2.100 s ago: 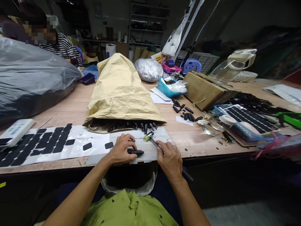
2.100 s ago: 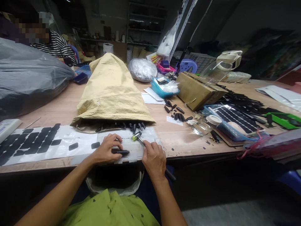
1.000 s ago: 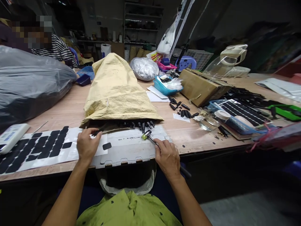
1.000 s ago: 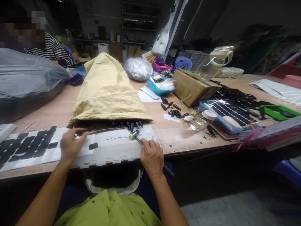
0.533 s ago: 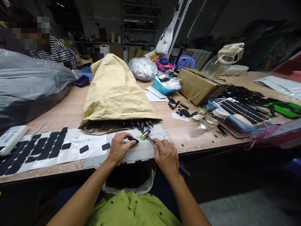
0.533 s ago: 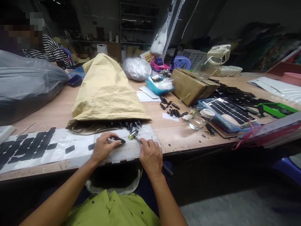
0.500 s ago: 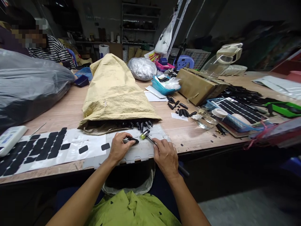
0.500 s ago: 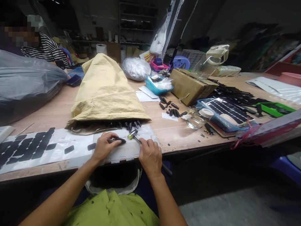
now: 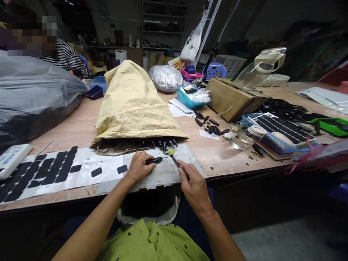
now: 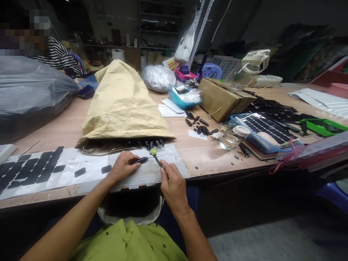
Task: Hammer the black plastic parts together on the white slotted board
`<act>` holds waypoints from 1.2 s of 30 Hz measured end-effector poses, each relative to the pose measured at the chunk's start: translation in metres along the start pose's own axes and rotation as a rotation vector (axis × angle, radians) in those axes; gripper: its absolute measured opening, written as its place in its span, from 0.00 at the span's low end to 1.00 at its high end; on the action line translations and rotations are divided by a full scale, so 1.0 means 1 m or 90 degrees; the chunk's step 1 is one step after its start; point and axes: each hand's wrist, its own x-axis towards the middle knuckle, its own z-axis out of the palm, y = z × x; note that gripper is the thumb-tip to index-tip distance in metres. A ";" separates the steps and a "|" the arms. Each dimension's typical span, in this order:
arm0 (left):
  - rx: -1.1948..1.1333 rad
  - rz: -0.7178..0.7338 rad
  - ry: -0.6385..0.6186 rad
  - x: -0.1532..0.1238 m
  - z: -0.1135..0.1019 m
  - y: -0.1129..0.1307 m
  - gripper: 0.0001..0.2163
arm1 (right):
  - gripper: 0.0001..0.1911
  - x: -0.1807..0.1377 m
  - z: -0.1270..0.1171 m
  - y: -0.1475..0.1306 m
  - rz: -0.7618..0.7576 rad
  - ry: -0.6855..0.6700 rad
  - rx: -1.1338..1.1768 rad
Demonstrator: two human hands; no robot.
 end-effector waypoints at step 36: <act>0.034 0.034 -0.045 -0.001 -0.007 0.002 0.08 | 0.15 0.009 0.007 0.033 -0.074 0.043 -0.309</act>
